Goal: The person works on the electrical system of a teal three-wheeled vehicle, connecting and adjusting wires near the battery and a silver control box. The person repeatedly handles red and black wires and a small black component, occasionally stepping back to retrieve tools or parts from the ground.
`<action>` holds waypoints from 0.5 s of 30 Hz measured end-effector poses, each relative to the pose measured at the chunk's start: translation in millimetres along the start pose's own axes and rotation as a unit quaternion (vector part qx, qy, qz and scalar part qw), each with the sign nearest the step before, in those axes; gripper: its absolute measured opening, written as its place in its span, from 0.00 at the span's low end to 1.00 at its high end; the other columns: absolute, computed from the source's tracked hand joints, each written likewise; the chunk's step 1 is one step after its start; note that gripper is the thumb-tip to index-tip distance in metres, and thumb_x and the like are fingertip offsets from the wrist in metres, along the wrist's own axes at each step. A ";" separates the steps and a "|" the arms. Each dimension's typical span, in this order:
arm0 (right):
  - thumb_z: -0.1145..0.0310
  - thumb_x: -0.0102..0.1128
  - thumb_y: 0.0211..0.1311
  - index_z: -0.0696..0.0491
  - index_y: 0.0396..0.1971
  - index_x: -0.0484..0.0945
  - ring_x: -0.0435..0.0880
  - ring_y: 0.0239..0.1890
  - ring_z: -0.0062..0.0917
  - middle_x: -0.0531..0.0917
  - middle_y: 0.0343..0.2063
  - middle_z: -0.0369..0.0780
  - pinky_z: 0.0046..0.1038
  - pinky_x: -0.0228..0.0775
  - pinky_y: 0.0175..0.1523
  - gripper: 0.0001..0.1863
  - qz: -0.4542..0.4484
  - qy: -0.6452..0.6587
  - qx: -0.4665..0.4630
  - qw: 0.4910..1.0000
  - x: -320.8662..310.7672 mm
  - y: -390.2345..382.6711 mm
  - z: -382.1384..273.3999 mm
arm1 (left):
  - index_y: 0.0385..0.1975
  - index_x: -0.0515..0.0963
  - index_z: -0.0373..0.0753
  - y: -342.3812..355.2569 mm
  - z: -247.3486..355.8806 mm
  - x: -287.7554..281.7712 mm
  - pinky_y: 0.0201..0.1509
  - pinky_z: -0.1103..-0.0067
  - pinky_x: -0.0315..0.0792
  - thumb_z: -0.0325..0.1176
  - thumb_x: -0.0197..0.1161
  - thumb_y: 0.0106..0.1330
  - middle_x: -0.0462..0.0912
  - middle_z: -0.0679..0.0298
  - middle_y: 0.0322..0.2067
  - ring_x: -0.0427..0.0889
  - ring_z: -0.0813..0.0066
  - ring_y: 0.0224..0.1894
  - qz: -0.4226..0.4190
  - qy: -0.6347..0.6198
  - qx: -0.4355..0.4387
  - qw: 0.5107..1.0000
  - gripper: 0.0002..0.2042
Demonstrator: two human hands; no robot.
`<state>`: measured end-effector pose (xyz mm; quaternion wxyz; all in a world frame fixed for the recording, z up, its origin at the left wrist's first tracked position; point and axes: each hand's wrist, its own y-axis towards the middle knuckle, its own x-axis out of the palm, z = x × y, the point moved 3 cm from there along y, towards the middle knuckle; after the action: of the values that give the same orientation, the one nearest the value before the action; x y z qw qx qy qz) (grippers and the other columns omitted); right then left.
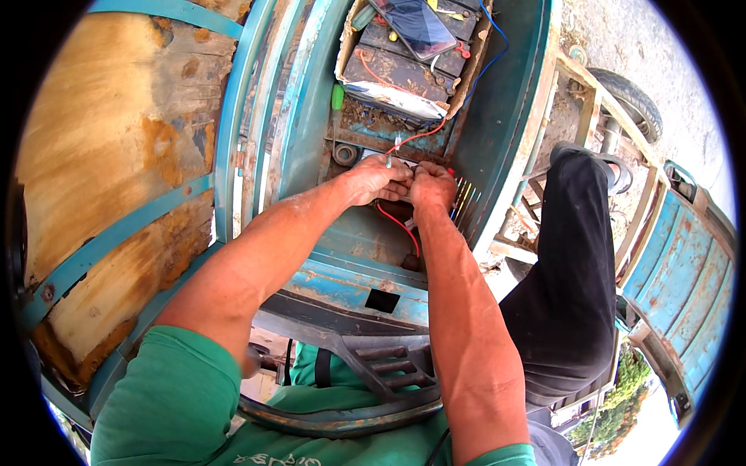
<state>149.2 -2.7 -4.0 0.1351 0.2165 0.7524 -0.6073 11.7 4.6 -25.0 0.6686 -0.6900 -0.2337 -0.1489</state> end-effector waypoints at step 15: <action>0.71 0.59 0.62 0.55 0.40 0.86 0.87 0.40 0.33 0.88 0.37 0.46 0.32 0.77 0.50 0.10 -0.017 -0.224 -0.124 0.967 -1.1 7.1 12.5 | 0.39 0.78 0.38 2.5 2.9 -8.0 0.32 0.79 0.79 0.32 0.63 0.68 0.84 0.64 0.32 0.83 0.77 0.29 0.018 0.138 -0.003 0.990 0.06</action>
<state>152.9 -13.9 -12.4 0.3154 0.0434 0.7760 -0.5445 5.9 6.4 -31.5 0.6951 -0.6688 -0.1259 -0.2315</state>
